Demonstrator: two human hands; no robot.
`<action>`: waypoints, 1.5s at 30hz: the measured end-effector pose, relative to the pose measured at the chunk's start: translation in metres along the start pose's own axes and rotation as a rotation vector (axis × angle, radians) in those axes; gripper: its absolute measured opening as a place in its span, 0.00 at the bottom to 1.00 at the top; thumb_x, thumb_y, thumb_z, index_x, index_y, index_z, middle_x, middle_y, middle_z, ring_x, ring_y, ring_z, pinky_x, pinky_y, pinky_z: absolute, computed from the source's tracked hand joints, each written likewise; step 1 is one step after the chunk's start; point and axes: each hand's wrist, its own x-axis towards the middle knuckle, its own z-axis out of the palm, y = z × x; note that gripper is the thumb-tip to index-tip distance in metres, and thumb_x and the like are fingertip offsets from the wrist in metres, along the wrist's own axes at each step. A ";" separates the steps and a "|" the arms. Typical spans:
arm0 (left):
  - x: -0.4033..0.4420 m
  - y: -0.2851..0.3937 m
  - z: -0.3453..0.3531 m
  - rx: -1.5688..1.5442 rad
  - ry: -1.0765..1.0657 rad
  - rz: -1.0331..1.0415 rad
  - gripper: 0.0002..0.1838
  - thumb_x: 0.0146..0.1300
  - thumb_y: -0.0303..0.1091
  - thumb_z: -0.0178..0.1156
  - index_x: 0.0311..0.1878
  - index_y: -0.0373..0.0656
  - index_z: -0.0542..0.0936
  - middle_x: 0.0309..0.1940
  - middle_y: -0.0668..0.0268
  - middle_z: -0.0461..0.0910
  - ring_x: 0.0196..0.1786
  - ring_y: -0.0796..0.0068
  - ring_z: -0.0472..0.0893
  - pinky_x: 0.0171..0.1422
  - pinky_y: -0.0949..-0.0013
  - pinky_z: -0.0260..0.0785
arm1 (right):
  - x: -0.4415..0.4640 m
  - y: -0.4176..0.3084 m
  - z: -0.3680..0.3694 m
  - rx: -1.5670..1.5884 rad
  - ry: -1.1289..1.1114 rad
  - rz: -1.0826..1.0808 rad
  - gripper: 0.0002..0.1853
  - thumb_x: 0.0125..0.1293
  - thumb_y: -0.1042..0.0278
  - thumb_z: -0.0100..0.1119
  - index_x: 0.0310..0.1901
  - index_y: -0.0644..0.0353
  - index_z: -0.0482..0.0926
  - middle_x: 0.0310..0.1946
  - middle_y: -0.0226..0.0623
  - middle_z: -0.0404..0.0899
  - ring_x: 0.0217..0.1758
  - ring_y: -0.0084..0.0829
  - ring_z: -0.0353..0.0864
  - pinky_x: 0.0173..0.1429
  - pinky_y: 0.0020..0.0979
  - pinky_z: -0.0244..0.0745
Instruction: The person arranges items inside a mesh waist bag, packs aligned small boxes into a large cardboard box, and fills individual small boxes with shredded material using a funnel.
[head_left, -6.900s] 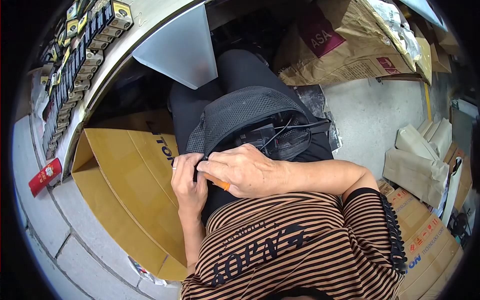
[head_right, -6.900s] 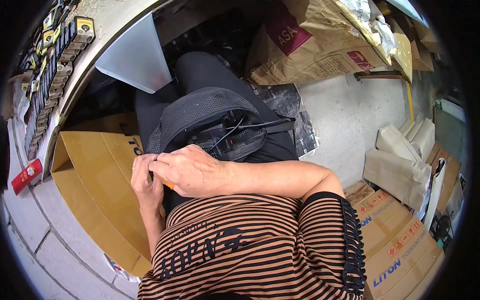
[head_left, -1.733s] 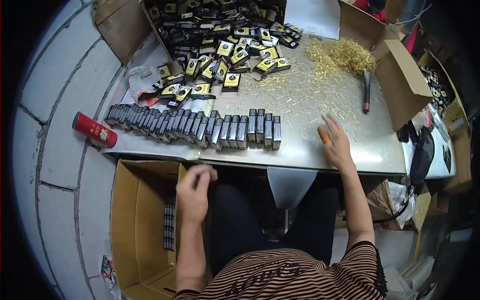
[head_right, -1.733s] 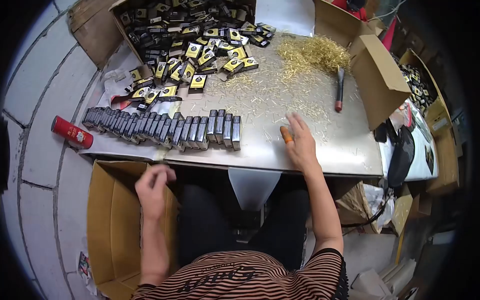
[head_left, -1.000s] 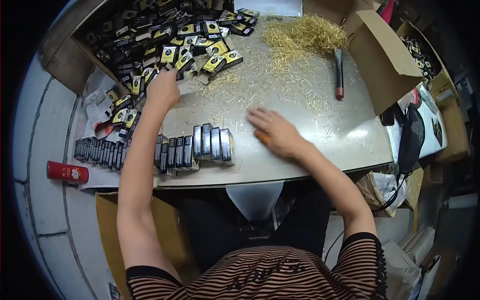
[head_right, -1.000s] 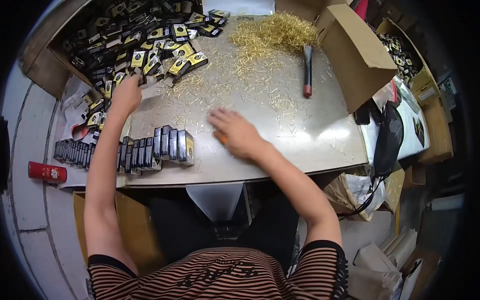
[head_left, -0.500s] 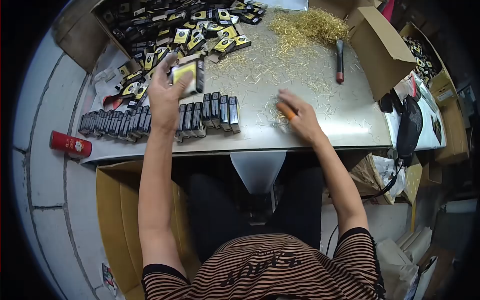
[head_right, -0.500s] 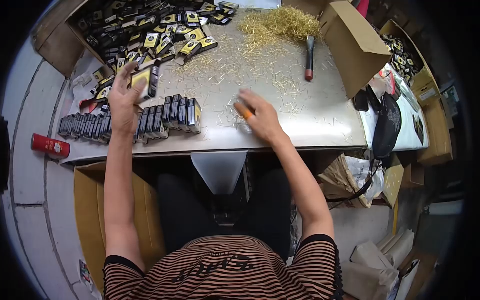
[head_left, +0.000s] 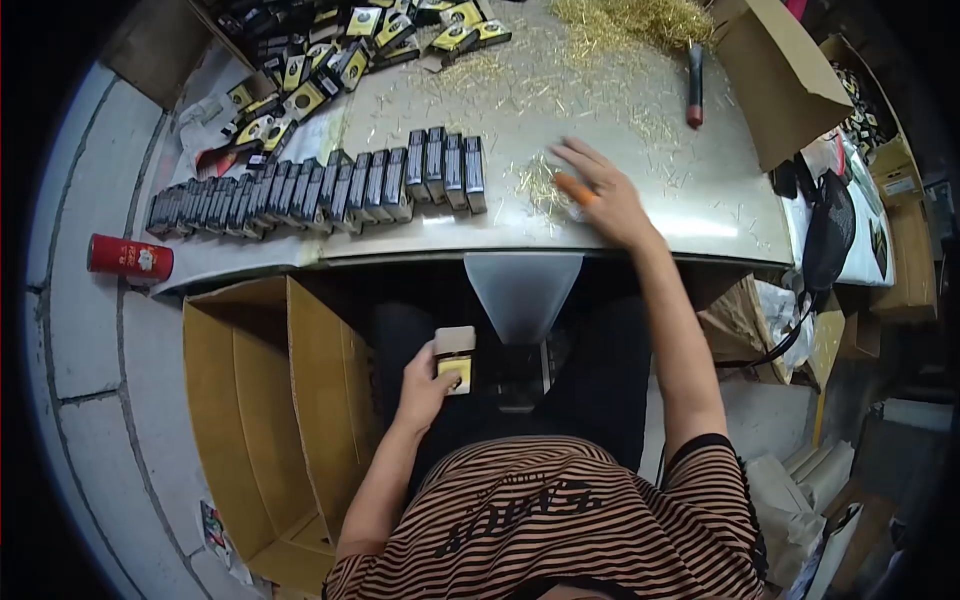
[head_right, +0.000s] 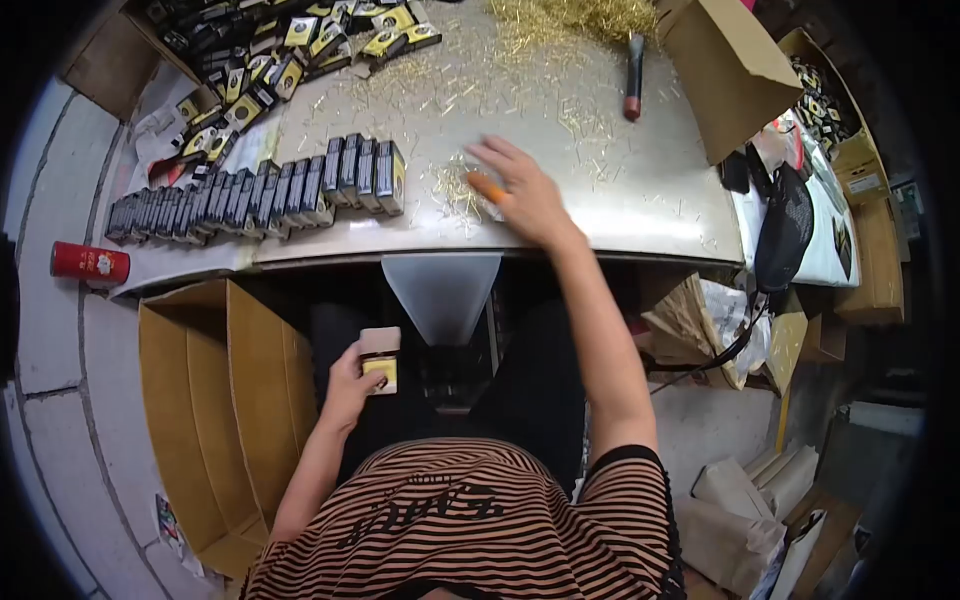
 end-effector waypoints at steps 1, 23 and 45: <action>0.006 -0.016 -0.002 0.305 -0.042 -0.019 0.24 0.55 0.17 0.56 0.58 0.31 0.71 0.48 0.56 0.80 0.46 0.72 0.79 0.50 0.75 0.71 | 0.003 -0.018 0.013 -0.176 0.011 -0.085 0.26 0.67 0.56 0.57 0.64 0.57 0.72 0.69 0.40 0.65 0.72 0.39 0.63 0.70 0.38 0.62; 0.021 0.004 0.014 -0.367 -0.643 -0.260 0.34 0.47 0.16 0.65 0.62 0.37 0.70 0.55 0.56 0.78 0.56 0.65 0.79 0.61 0.69 0.72 | -0.156 -0.093 0.044 0.318 0.261 0.129 0.10 0.59 0.74 0.64 0.43 0.63 0.83 0.26 0.31 0.80 0.21 0.18 0.67 0.25 0.19 0.59; 0.068 -0.082 -0.023 -0.074 -0.414 -0.224 0.20 0.55 0.19 0.62 0.53 0.37 0.76 0.44 0.63 0.80 0.42 0.75 0.79 0.50 0.76 0.71 | -0.150 -0.029 0.169 -0.132 -0.306 -0.045 0.11 0.58 0.71 0.56 0.44 0.59 0.78 0.35 0.39 0.80 0.35 0.43 0.79 0.40 0.38 0.75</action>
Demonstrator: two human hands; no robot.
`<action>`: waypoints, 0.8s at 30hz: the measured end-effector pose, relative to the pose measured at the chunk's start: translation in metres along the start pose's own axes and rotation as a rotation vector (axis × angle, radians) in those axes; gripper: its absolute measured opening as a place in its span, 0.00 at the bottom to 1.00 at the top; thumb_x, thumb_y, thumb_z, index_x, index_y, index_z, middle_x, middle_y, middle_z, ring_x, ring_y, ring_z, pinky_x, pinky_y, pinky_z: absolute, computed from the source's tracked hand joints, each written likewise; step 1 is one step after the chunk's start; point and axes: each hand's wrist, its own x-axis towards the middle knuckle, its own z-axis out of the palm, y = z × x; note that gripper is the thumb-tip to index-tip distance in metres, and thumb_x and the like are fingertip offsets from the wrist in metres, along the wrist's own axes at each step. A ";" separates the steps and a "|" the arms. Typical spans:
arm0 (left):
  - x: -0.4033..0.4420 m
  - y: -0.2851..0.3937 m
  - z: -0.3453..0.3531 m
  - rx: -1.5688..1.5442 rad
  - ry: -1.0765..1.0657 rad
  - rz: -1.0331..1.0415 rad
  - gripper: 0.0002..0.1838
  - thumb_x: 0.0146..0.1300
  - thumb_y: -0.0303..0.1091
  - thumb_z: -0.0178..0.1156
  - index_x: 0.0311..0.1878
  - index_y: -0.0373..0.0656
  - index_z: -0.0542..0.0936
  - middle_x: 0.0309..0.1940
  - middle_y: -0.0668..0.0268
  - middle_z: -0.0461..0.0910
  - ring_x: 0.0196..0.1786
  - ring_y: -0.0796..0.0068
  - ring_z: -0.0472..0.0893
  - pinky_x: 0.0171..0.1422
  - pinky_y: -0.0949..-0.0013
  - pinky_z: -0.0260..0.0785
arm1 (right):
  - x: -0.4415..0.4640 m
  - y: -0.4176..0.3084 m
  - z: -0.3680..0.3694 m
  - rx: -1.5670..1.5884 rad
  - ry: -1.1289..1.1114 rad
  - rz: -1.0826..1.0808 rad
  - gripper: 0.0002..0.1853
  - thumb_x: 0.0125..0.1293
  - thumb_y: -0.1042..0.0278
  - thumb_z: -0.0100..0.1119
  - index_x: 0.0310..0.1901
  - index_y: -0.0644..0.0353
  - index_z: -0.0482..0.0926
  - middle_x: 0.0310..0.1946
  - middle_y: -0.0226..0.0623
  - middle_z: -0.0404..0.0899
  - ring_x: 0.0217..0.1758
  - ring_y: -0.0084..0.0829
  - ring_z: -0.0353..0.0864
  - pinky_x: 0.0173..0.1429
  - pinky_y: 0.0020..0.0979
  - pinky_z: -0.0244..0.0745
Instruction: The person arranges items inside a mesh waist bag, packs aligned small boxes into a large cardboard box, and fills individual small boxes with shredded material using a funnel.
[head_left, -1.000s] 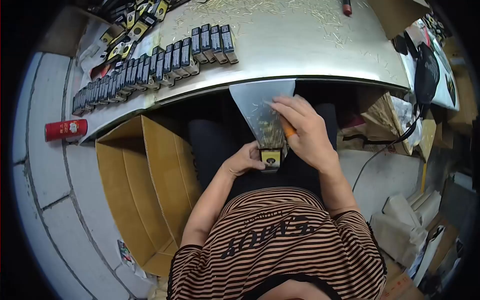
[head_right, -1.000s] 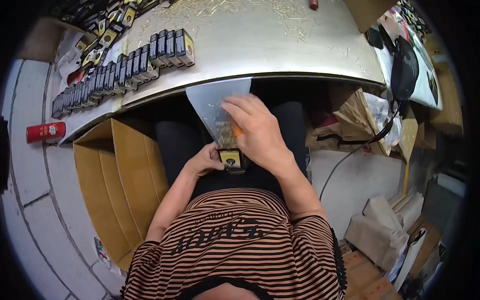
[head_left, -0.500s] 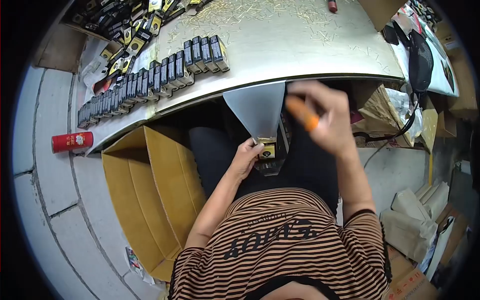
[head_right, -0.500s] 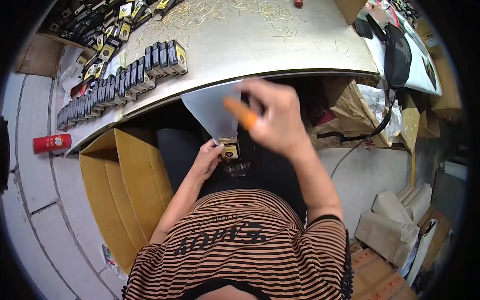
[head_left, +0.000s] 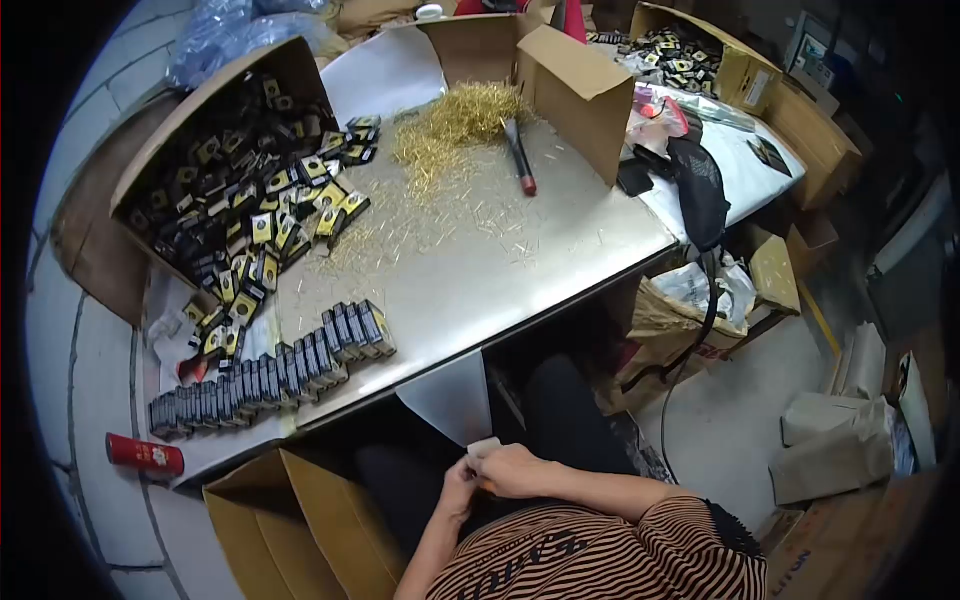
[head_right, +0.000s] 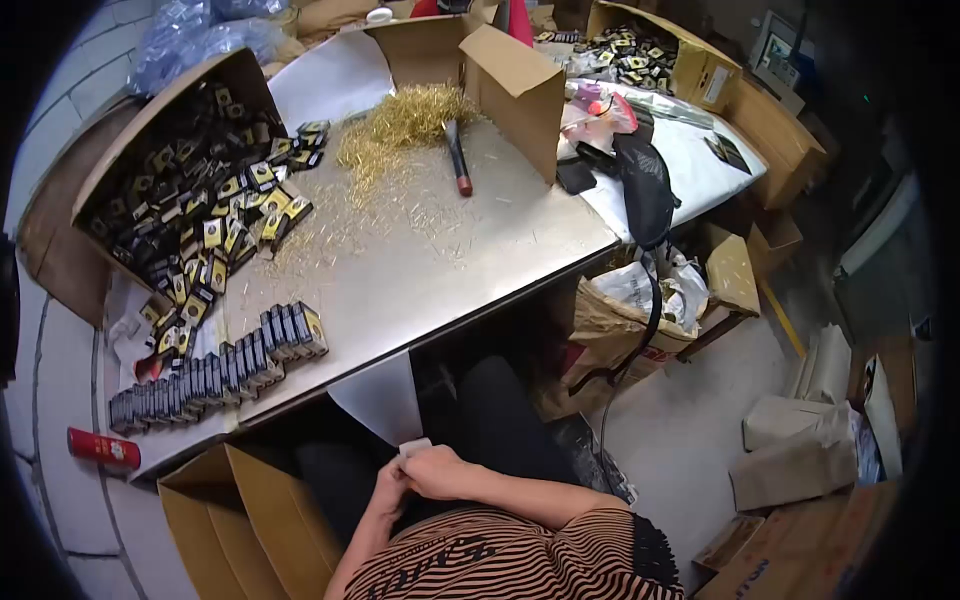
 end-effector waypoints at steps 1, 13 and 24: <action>0.004 -0.003 -0.005 0.090 -0.004 -0.056 0.19 0.56 0.19 0.61 0.52 0.37 0.77 0.42 0.64 0.81 0.42 0.75 0.78 0.50 0.77 0.70 | -0.002 -0.004 -0.016 0.067 -0.081 0.000 0.11 0.58 0.70 0.56 0.43 0.60 0.78 0.35 0.39 0.81 0.36 0.42 0.80 0.40 0.38 0.75; -0.027 0.069 0.062 0.301 0.286 0.600 0.25 0.55 0.17 0.63 0.58 0.32 0.73 0.46 0.58 0.82 0.40 0.71 0.82 0.43 0.76 0.75 | -0.022 0.015 -0.064 0.636 0.128 0.186 0.20 0.74 0.58 0.43 0.58 0.60 0.76 0.55 0.41 0.79 0.56 0.34 0.79 0.58 0.29 0.72; -0.023 0.103 0.030 0.806 0.172 1.017 0.31 0.53 0.17 0.65 0.63 0.36 0.71 0.40 0.57 0.83 0.33 0.70 0.82 0.37 0.75 0.76 | 0.025 -0.023 -0.063 1.317 0.171 0.023 0.17 0.70 0.60 0.55 0.54 0.60 0.80 0.50 0.41 0.82 0.52 0.27 0.79 0.58 0.28 0.73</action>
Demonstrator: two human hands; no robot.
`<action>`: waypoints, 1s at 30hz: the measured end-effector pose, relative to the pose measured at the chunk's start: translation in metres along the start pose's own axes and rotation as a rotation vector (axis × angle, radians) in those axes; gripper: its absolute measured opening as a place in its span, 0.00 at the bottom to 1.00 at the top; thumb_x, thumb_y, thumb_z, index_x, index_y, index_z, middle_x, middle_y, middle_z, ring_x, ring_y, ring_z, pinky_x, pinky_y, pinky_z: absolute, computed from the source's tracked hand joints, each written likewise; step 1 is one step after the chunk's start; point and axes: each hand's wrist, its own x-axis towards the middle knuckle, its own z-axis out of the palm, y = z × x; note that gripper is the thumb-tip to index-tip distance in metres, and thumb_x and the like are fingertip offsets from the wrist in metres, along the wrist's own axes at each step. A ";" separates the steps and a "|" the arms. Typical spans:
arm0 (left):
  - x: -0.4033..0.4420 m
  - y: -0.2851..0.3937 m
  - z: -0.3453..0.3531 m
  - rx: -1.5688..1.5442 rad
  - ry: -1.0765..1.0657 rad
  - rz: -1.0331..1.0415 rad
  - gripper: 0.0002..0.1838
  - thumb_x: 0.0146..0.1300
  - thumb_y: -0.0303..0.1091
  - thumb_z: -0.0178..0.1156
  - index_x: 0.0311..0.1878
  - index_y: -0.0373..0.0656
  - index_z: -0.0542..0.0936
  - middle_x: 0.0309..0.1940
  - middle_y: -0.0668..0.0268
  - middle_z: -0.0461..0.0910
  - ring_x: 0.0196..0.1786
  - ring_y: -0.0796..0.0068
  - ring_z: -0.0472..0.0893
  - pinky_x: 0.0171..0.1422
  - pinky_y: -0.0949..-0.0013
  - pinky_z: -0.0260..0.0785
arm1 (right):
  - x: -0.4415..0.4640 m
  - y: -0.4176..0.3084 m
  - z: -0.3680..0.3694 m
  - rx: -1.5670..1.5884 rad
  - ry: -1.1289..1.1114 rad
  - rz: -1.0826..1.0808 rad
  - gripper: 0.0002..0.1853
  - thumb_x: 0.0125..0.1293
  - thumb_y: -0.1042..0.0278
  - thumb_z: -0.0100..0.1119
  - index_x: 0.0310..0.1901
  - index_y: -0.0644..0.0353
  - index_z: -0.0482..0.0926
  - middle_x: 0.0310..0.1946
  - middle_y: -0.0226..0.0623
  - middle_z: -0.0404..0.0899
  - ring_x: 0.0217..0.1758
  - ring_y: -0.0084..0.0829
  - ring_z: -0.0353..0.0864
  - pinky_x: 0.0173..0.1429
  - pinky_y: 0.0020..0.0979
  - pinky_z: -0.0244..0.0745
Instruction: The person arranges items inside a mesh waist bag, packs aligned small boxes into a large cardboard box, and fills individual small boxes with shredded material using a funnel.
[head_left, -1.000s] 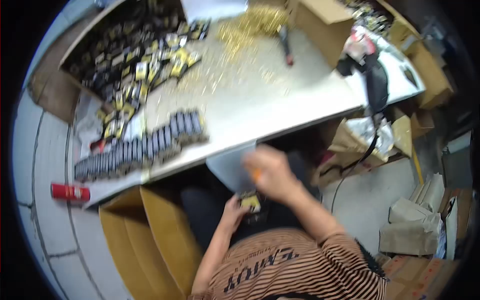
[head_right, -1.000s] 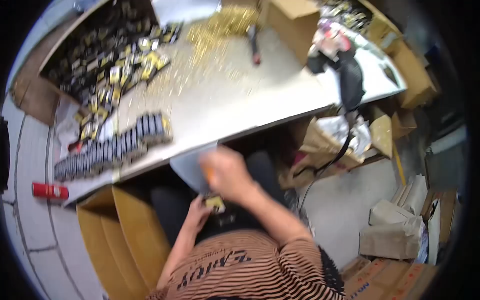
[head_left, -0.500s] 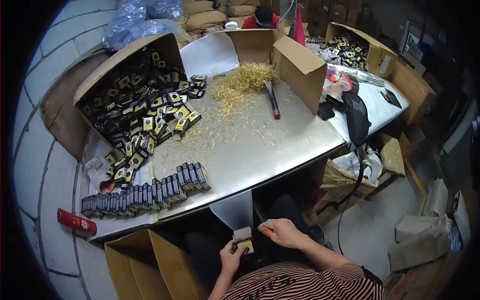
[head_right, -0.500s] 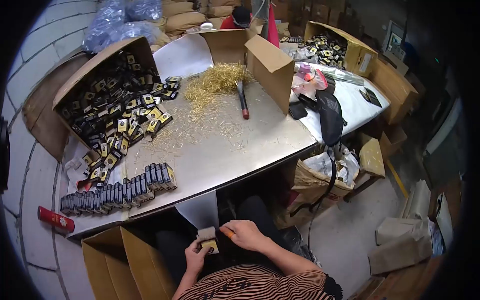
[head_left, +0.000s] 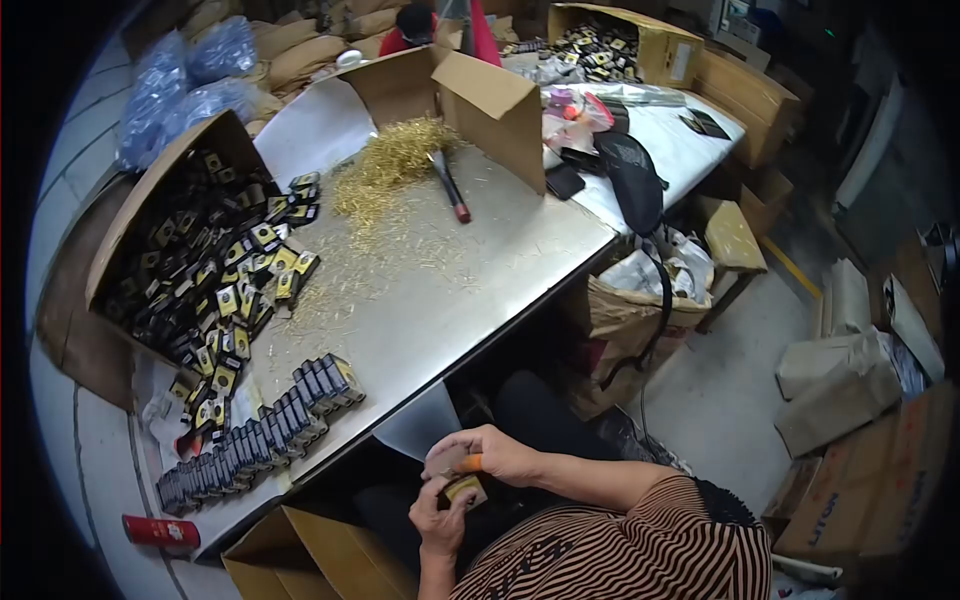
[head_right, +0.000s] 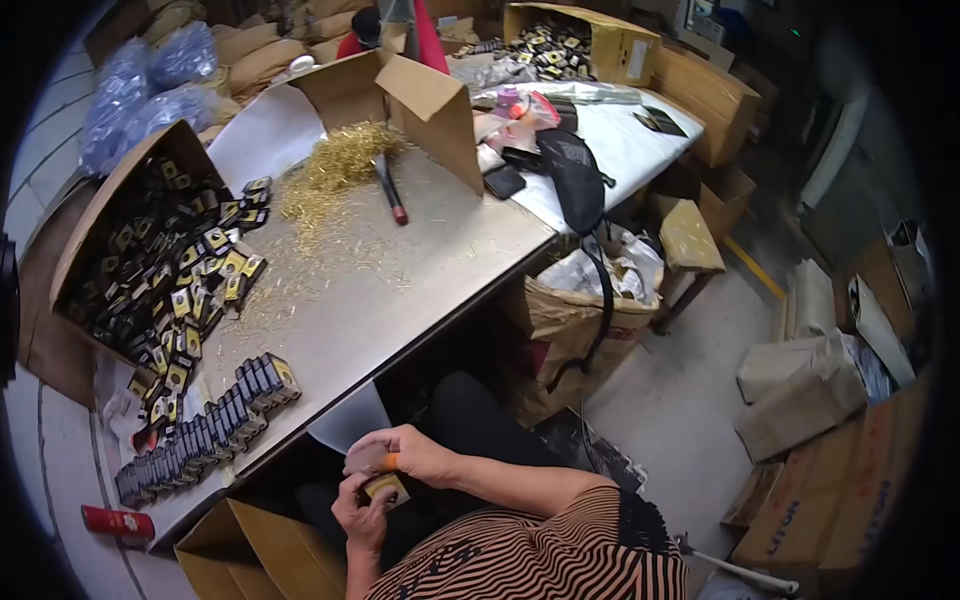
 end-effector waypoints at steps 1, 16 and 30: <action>0.001 0.001 -0.001 0.000 0.042 -0.010 0.33 0.52 0.16 0.65 0.64 0.36 0.69 0.39 0.58 0.83 0.32 0.71 0.82 0.36 0.75 0.75 | 0.000 0.001 0.001 -0.090 0.042 0.016 0.15 0.68 0.62 0.58 0.51 0.60 0.82 0.49 0.40 0.83 0.50 0.25 0.80 0.56 0.26 0.73; 0.015 0.065 0.026 -0.241 0.037 -0.539 0.41 0.51 0.18 0.67 0.70 0.39 0.62 0.17 0.72 0.69 0.19 0.84 0.61 0.25 0.84 0.55 | -0.044 -0.028 -0.015 -0.319 0.218 -0.004 0.06 0.59 0.75 0.66 0.38 0.64 0.86 0.31 0.33 0.86 0.31 0.20 0.79 0.40 0.18 0.75; 0.194 0.044 0.037 0.833 -0.114 -0.128 0.11 0.59 0.39 0.64 0.35 0.39 0.81 0.28 0.57 0.80 0.26 0.62 0.78 0.32 0.63 0.71 | -0.009 -0.112 -0.097 -0.752 0.652 -0.264 0.19 0.74 0.64 0.47 0.57 0.70 0.74 0.60 0.50 0.73 0.64 0.42 0.71 0.68 0.34 0.65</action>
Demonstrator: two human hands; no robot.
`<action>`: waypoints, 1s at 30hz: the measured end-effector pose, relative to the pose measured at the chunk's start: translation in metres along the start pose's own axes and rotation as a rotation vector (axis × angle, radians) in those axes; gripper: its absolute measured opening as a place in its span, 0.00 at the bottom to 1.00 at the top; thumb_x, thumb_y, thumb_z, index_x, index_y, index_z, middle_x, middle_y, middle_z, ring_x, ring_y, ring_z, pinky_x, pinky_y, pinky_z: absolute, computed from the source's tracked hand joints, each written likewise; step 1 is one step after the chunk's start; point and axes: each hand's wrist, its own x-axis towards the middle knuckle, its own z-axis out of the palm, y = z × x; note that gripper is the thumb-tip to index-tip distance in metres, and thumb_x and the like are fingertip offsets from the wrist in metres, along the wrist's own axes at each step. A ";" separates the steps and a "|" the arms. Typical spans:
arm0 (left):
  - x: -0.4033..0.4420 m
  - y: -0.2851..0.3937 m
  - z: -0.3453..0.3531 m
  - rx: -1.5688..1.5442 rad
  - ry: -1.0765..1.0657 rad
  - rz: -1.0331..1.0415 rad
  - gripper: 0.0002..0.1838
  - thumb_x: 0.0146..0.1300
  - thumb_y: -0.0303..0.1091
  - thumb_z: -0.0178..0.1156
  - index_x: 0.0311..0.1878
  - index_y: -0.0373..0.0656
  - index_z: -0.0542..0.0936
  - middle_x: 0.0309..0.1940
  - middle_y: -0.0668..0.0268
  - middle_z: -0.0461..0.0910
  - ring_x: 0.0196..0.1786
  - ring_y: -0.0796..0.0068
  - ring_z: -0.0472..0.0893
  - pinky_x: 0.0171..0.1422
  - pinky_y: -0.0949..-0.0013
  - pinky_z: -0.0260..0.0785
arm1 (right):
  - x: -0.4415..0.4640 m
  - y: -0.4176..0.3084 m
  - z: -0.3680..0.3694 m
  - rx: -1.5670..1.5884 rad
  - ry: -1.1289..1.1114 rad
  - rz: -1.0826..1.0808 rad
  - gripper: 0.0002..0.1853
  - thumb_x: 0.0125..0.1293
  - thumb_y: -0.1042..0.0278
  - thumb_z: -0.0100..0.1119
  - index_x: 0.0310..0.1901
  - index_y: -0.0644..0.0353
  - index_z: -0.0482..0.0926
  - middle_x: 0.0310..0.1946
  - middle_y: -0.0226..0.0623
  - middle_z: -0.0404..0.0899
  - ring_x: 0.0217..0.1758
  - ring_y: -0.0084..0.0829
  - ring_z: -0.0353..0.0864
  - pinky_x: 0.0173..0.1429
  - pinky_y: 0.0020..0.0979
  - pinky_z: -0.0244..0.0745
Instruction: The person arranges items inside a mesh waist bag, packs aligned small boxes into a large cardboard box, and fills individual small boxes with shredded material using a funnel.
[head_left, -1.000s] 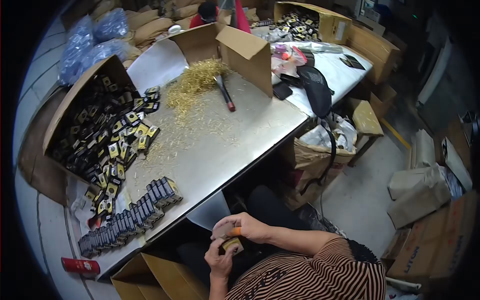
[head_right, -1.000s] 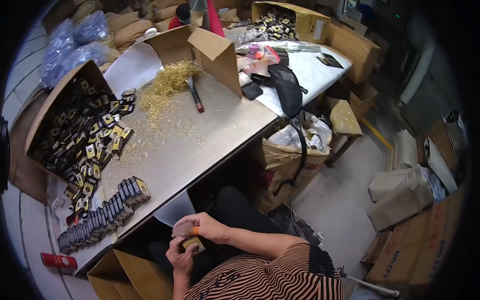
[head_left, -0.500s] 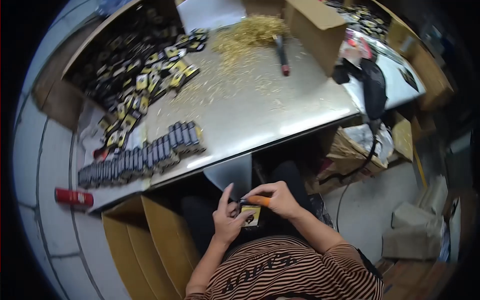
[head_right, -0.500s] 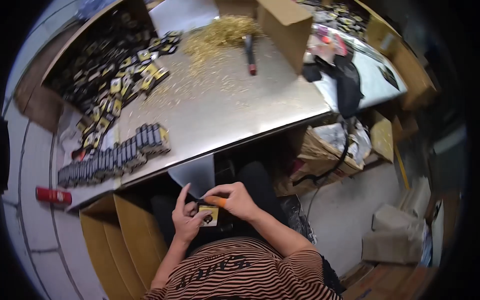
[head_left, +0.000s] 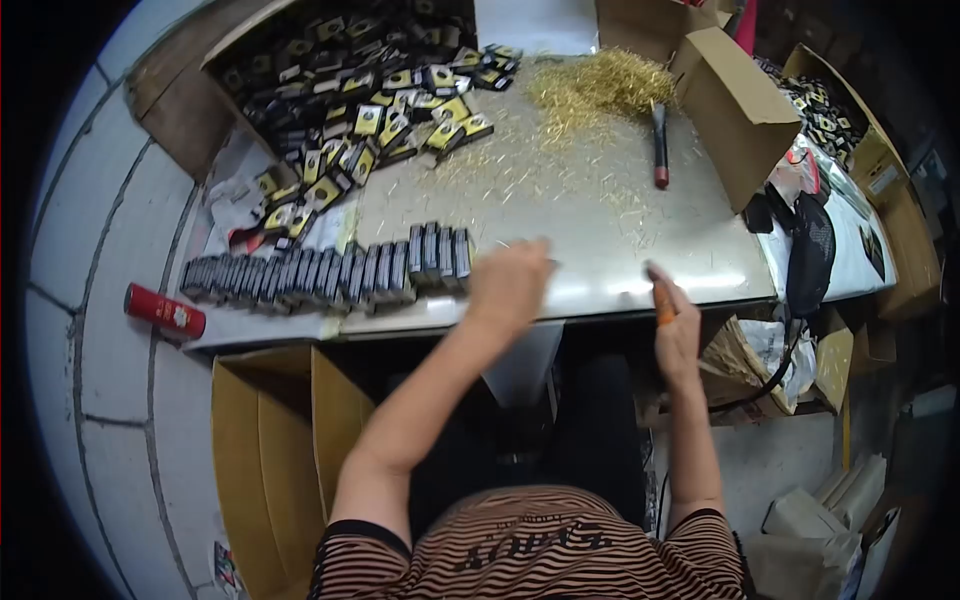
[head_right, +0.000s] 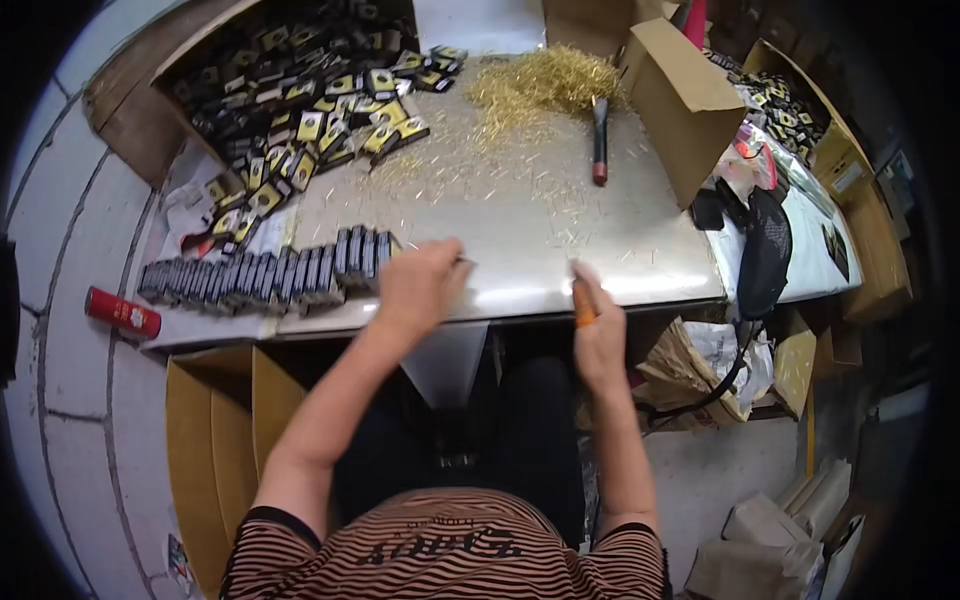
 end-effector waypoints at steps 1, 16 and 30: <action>0.016 -0.020 -0.003 0.166 -0.114 -0.053 0.13 0.59 0.41 0.65 0.34 0.39 0.81 0.30 0.57 0.79 0.29 0.58 0.78 0.37 0.60 0.72 | 0.018 0.018 -0.014 -0.163 0.057 -0.106 0.19 0.74 0.62 0.47 0.56 0.70 0.74 0.62 0.50 0.71 0.65 0.44 0.71 0.68 0.36 0.65; 0.185 -0.230 0.037 0.595 -0.292 -0.092 0.18 0.57 0.32 0.59 0.48 0.30 0.76 0.40 0.47 0.77 0.37 0.48 0.80 0.44 0.57 0.74 | 0.169 0.065 0.070 -0.949 -0.285 -0.367 0.38 0.72 0.41 0.38 0.67 0.70 0.57 0.71 0.62 0.50 0.77 0.55 0.45 0.77 0.46 0.44; 0.054 -0.057 -0.026 -0.884 0.132 -0.137 0.11 0.60 0.30 0.56 0.44 0.39 0.82 0.40 0.63 0.80 0.40 0.77 0.75 0.48 0.74 0.70 | 0.087 0.068 0.050 -0.776 -0.109 -0.482 0.28 0.69 0.56 0.49 0.64 0.67 0.64 0.67 0.54 0.62 0.72 0.52 0.58 0.72 0.44 0.57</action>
